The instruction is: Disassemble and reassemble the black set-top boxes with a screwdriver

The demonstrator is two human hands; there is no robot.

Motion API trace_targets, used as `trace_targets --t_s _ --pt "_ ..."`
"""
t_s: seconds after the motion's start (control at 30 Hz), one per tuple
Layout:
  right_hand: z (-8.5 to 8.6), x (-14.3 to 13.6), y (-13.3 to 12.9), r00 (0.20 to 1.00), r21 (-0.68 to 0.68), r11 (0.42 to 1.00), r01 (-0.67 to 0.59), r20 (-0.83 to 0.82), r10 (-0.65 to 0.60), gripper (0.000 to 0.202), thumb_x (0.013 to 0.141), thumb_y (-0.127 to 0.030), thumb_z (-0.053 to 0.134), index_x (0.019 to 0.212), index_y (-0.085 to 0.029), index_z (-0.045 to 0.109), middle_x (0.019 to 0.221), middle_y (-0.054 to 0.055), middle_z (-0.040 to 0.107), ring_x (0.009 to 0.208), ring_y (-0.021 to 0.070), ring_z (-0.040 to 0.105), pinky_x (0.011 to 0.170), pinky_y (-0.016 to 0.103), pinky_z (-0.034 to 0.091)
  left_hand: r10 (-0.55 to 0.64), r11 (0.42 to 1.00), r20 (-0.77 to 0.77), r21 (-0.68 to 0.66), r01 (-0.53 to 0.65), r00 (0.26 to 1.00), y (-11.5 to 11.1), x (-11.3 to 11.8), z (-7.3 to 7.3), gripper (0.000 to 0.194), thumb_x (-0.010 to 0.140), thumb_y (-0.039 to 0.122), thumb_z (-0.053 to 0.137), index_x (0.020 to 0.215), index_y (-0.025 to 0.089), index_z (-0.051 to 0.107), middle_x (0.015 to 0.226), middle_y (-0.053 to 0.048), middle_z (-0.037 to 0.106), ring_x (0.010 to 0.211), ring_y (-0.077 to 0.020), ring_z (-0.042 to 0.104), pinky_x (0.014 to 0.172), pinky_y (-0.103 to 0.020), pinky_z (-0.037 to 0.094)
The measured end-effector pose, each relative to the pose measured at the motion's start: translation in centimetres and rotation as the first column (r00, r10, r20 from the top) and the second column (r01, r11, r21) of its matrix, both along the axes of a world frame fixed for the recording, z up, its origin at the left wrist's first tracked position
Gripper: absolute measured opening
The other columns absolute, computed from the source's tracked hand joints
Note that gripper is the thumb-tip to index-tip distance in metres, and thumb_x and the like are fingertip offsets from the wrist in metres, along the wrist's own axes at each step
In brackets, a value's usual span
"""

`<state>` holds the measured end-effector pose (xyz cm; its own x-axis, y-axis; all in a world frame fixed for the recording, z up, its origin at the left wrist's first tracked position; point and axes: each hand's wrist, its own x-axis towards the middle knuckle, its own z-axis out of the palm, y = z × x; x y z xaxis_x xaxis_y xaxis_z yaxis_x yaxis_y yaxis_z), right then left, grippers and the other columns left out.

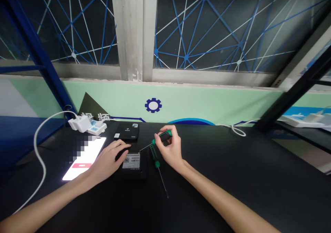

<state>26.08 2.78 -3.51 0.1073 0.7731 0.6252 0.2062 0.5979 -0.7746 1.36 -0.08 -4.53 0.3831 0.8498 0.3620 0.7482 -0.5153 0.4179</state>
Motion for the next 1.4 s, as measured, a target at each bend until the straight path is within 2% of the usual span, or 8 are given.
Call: trace_targets --t_s 0.17,0.3,0.4,0.53,0.77,0.93,1.4 --pt "0.7 0.5 0.0 0.999 0.031 0.999 0.01 0.036 -0.012 0.027 0.086 -0.031 0.07 0.102 -0.025 0.048 0.075 -0.001 0.063 0.062 0.0164 0.061 0.059 0.03 0.049 -0.02 1.0 0.019 -0.009 0.02 1.0 0.1 0.0 0.0 0.033 0.104 0.03 0.038 0.122 0.022 0.064 0.11 -0.006 0.064 0.102 -0.0217 0.062 0.087 -0.036 0.053" --pt "1.1 -0.1 -0.1 0.994 -0.041 0.997 -0.067 -0.09 0.063 0.045 0.081 -0.032 0.076 0.114 -0.026 0.046 0.079 -0.001 0.068 0.064 0.0166 0.064 0.059 0.03 0.052 -0.02 1.0 0.016 -0.009 0.02 1.0 0.1 0.1 0.0 0.033 0.104 0.028 0.038 0.122 0.021 0.065 0.109 -0.006 0.064 0.103 -0.0218 0.062 0.087 -0.035 0.052" --pt "1.1 -0.8 -0.1 0.974 -0.147 0.976 -0.162 -0.185 0.134 0.04 0.076 -0.038 0.081 0.104 -0.023 0.056 0.082 0.003 0.072 0.069 0.0187 0.068 0.062 0.032 0.056 -0.034 0.999 0.018 0.004 0.034 0.999 0.1 0.3 -0.1 0.034 0.104 0.027 0.037 0.123 0.021 0.065 0.109 -0.006 0.064 0.103 -0.0217 0.061 0.088 -0.036 0.052" --pt "0.8 -1.5 -0.1 0.958 -0.235 0.94 -0.248 -0.206 0.201 0.037 0.074 -0.045 0.082 0.096 -0.018 0.068 0.083 0.006 0.074 0.065 0.018 0.066 0.058 0.03 0.056 -0.053 0.999 0.015 0.003 0.053 0.999 0.2 0.3 -0.3 0.035 0.104 0.026 0.036 0.125 0.021 0.064 0.109 -0.007 0.064 0.103 -0.0216 0.06 0.089 -0.036 0.051" --pt "0.0 -2.4 -0.3 0.93 -0.264 0.9 -0.347 -0.22 0.294 0.035 0.079 -0.048 0.077 0.096 -0.018 0.071 0.072 0.004 0.071 0.055 0.0141 0.061 0.052 0.028 0.053 -0.06 0.998 -0.01 0.015 0.061 0.998 0.2 0.2 -0.2 0.035 0.104 0.027 0.035 0.125 0.022 0.062 0.109 -0.007 0.063 0.101 -0.0214 0.06 0.087 -0.036 0.051" --pt "-0.6 -2.8 -0.1 0.916 -0.266 0.881 -0.391 -0.208 0.344 0.033 0.084 -0.046 0.072 0.1 -0.017 0.071 0.071 0.002 0.068 0.055 0.012 0.059 0.054 0.026 0.051 -0.062 0.998 -0.032 0.014 0.063 0.998 0.1 0.2 0.1 0.035 0.104 0.027 0.033 0.123 0.022 0.062 0.108 -0.007 0.063 0.1 -0.0215 0.061 0.085 -0.035 0.051" --pt "-0.6 -2.3 -0.2 0.904 -0.253 0.87 -0.424 -0.055 0.424 0.036 0.094 -0.044 0.06 0.118 -0.018 0.068 0.076 0.002 0.064 0.06 0.0119 0.057 0.06 0.026 0.05 -0.065 0.997 -0.053 0.028 0.066 0.997 0.2 0.2 -0.1 0.033 0.104 0.029 0.034 0.121 0.023 0.061 0.107 -0.005 0.062 0.1 -0.0214 0.062 0.084 -0.033 0.052"
